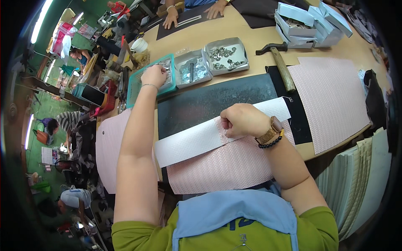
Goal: The person attaches metal snaps into patterned fabric pieces by hand, secures them using a hammer, stacks the finished pieces, and then collects another stack of material.
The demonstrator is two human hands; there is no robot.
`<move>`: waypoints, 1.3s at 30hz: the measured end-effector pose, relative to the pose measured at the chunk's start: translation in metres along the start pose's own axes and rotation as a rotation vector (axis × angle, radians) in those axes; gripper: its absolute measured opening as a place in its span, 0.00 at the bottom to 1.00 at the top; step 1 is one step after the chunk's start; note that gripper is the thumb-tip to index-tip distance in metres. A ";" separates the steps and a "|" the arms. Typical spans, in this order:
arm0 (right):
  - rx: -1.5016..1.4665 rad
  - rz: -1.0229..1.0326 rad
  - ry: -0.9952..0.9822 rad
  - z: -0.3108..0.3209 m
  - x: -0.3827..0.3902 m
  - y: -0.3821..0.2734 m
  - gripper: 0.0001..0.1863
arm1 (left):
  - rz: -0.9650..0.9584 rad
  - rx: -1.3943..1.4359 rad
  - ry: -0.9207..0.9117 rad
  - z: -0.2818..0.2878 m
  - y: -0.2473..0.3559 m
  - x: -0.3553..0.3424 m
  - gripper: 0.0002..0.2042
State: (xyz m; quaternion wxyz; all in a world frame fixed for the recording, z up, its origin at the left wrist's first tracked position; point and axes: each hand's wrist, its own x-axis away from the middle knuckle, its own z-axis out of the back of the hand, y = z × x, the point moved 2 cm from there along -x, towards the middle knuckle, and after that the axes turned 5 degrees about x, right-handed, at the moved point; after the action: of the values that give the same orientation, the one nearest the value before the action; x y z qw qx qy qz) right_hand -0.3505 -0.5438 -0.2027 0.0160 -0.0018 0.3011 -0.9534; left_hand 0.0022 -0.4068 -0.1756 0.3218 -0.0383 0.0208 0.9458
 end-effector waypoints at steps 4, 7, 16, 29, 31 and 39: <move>-0.004 0.007 0.041 -0.002 0.004 0.011 0.09 | 0.044 -0.066 -0.086 -0.020 0.025 -0.018 0.13; -0.039 0.008 -0.002 -0.001 0.000 0.000 0.10 | 0.081 -0.096 0.048 -0.031 -0.011 -0.025 0.14; -0.116 -0.033 -0.071 0.003 0.004 0.012 0.10 | 0.048 0.287 0.119 -0.018 -0.020 -0.002 0.16; -0.210 -0.073 -0.138 0.013 0.002 0.013 0.10 | -0.062 1.325 -0.090 0.018 0.038 0.095 0.13; -0.259 -0.085 -0.141 0.010 0.004 0.023 0.10 | -0.142 1.338 -0.262 0.028 0.086 0.153 0.13; -0.352 -0.067 -0.257 0.015 0.003 0.013 0.15 | -0.102 1.238 -0.453 -0.011 0.130 0.249 0.17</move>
State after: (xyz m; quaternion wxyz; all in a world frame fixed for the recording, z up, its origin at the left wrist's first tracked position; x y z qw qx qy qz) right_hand -0.3526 -0.5630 -0.1975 0.0219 -0.1361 0.4581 -0.8781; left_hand -0.2728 -0.3591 -0.2057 0.3250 0.3527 0.4906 0.7275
